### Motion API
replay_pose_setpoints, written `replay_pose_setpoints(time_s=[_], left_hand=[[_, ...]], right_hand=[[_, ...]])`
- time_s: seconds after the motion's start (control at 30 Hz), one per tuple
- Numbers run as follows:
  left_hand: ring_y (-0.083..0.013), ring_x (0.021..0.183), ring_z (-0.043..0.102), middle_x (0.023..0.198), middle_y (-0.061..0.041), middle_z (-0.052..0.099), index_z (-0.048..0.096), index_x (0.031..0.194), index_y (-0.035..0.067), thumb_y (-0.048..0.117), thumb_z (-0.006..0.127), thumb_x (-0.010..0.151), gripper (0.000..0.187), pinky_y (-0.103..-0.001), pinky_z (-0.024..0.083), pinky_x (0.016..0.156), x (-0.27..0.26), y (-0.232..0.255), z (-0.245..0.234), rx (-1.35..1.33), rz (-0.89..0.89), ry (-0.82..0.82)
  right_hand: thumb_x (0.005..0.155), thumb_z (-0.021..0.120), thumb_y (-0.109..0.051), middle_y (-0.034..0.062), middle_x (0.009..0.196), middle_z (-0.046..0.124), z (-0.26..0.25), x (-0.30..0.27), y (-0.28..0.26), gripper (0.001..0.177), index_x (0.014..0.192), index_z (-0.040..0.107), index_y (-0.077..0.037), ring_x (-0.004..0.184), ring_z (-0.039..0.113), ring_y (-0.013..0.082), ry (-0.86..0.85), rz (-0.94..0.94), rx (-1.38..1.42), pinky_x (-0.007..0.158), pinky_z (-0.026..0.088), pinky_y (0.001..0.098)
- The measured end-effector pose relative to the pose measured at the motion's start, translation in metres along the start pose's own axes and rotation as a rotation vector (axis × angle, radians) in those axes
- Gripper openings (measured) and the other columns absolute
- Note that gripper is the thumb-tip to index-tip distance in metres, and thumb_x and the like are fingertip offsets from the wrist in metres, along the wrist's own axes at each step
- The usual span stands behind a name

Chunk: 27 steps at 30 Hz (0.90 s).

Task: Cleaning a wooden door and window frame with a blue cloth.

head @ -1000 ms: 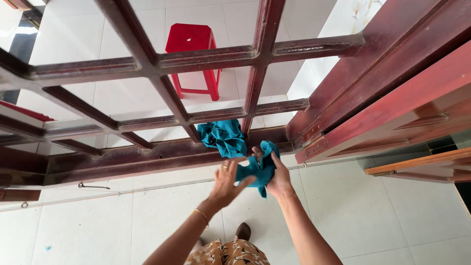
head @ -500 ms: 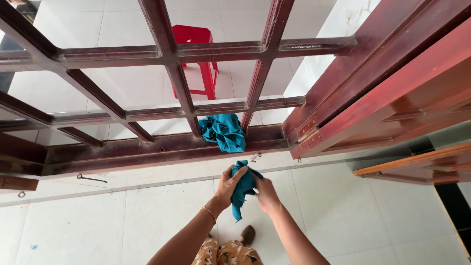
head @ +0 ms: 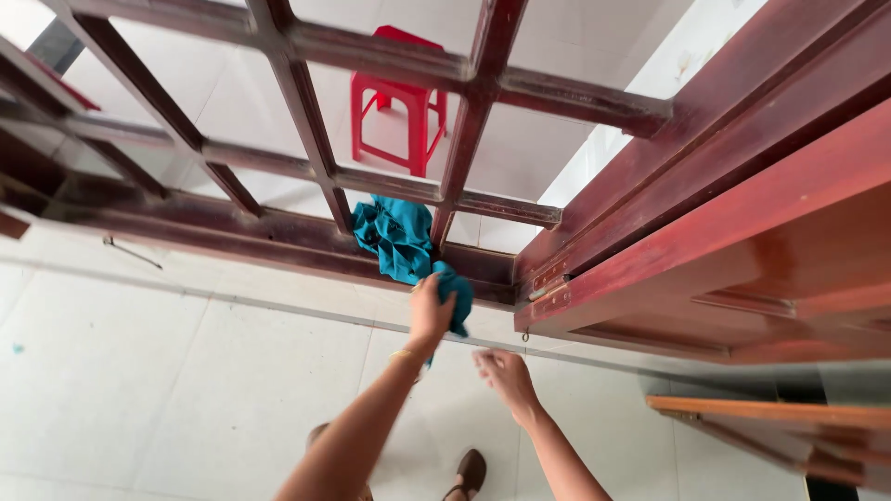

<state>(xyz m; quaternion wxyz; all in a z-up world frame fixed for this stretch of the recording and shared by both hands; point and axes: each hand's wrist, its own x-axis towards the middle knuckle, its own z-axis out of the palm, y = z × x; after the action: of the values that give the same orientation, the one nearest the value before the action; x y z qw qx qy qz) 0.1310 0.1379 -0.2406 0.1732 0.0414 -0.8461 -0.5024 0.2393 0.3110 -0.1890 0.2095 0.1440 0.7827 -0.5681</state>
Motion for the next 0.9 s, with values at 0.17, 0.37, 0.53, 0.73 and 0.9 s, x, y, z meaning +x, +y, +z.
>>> replay_pose_setpoints(time_s=[0.17,0.37,0.53,0.73,0.9], left_hand=[[-0.0453,0.110,0.060,0.119,-0.028,0.060,0.060,0.111,-0.001,-0.001,0.059,0.084,0.027,-0.050,0.050,0.096,-0.027,0.016,0.132,0.147,0.026,-0.075],[-0.0424,0.103,0.064,0.114,-0.026,0.062,0.065,0.105,0.000,-0.001,0.052,0.092,0.019,-0.049,0.054,0.088,-0.031,0.003,0.075,0.257,0.252,-0.566],[-0.0428,0.097,0.065,0.104,-0.027,0.066,0.064,0.108,-0.001,0.006,0.058,0.090,0.020,-0.049,0.054,0.084,-0.009,0.014,0.035,0.339,0.112,-0.329],[-0.0437,0.103,0.066,0.100,-0.027,0.069,0.070,0.108,0.003,0.004,0.063,0.080,0.029,-0.046,0.054,0.088,-0.058,-0.035,0.140,0.143,0.437,-0.186],[-0.0366,0.093,0.073,0.101,-0.020,0.073,0.070,0.106,0.009,0.014,0.067,0.089,0.018,-0.043,0.058,0.083,-0.007,0.016,0.019,0.218,-0.208,-0.453]], right_hand=[[0.097,0.058,-0.027,-0.0003,0.091,0.076,-0.045,-0.022,0.029,0.029,0.105,0.076,-0.006,0.078,0.069,0.0106,-0.126,0.077,-0.105,0.068,0.054,0.0265],[0.098,0.055,-0.025,0.0023,0.093,0.077,-0.080,-0.036,0.050,0.031,0.110,0.078,-0.007,0.079,0.071,0.0118,-0.192,0.151,-0.149,0.070,0.056,0.0265],[0.100,0.056,-0.025,0.0019,0.092,0.076,-0.077,-0.005,0.027,0.029,0.109,0.077,-0.006,0.077,0.070,0.0121,-0.168,-0.005,-0.165,0.068,0.055,0.0268],[0.098,0.063,-0.015,0.0098,0.086,0.074,-0.070,0.020,0.023,0.023,0.100,0.073,0.005,0.073,0.072,0.0160,-0.068,-0.069,-0.006,0.068,0.059,0.0287],[0.099,0.055,-0.016,0.0070,0.087,0.074,-0.086,-0.005,0.019,0.025,0.106,0.073,0.000,0.073,0.070,0.0136,-0.064,-0.012,0.080,0.065,0.054,0.0276]])
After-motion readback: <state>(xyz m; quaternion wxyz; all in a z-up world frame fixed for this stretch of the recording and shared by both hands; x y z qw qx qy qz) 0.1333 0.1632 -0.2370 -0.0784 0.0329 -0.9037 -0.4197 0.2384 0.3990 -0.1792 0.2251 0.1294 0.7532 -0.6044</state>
